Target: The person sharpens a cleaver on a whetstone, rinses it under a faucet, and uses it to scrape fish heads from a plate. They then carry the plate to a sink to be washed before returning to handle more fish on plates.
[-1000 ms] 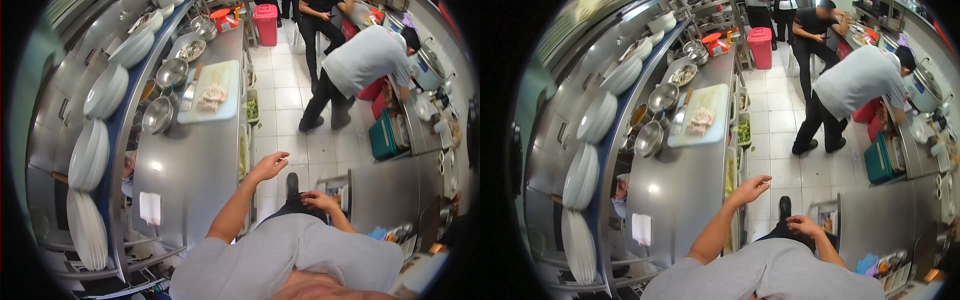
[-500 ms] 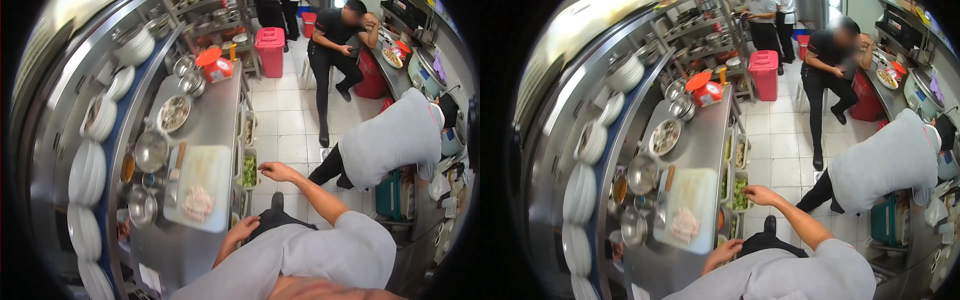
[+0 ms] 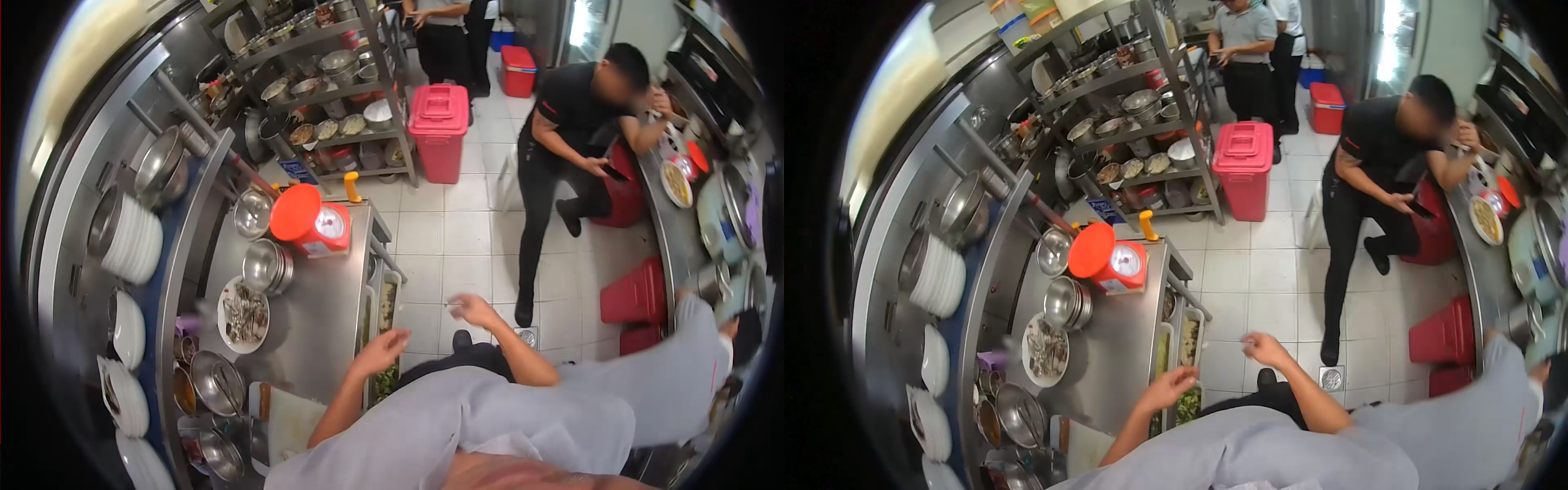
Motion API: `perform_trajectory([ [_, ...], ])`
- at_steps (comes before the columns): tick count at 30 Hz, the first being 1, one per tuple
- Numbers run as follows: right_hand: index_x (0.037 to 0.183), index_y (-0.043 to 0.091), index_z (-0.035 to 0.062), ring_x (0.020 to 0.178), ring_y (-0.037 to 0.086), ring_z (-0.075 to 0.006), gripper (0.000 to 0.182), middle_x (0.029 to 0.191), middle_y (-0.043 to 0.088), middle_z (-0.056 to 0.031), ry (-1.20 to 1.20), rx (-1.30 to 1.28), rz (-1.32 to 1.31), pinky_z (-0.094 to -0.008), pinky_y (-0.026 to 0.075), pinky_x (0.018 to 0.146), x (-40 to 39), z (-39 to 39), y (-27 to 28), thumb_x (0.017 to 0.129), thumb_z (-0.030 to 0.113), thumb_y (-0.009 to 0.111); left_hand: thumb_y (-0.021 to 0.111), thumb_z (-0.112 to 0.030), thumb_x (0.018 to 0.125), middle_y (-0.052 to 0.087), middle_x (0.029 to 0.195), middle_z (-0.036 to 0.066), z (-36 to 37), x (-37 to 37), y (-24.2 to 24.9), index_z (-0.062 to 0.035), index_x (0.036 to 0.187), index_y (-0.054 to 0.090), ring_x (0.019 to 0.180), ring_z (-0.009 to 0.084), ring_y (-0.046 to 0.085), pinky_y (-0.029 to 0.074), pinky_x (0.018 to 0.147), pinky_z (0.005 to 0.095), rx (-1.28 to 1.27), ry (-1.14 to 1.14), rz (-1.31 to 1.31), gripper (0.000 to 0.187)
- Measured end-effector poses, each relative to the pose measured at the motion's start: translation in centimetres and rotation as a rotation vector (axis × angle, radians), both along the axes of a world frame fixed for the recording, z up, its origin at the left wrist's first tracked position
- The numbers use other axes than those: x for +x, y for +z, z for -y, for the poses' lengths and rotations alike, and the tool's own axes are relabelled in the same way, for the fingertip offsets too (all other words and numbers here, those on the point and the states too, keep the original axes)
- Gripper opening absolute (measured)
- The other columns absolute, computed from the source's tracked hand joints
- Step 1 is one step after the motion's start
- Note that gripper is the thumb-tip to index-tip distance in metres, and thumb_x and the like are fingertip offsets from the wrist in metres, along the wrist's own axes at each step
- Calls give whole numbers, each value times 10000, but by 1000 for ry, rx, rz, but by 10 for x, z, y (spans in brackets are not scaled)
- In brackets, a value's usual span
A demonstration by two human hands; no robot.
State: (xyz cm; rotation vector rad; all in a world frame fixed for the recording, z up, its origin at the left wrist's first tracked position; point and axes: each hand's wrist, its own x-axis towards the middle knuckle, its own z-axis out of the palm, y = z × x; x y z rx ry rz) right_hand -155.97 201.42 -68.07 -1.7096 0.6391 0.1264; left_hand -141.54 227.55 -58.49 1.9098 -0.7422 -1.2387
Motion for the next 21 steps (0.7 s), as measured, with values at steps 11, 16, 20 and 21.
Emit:
perform_trajectory([
  [11,1170,642,80,986,657,-373,377,1042,692,-212,525,-515,80,-422,516,894,341,223,-33,831,241,602,602,-181,967,642,1206,107,152,138,11,-25,1319,546,1068,174,613,477,930,304,-161,424,-192,389],
  [16,1147,662,59,932,688,-285,355,1055,704,-175,538,-286,-26,-373,535,861,323,298,-69,858,262,620,575,-154,980,626,1228,103,254,257,34,-5,1323,524,1125,181,602,472,946,297,-219,400,-114,377],
  [20,1117,678,38,978,672,-271,306,1046,712,-131,465,-31,-275,-381,517,891,384,356,-108,878,217,617,558,-139,988,609,1255,110,305,332,38,19,1315,511,1146,198,605,483,933,299,-327,510,-106,366],
  [21,1115,677,42,956,674,-274,306,1025,713,-136,592,-154,-226,-381,519,875,405,358,-110,871,219,624,575,-187,980,639,1216,114,317,344,40,-9,1306,545,1103,162,608,464,961,279,-312,615,-134,372],
])
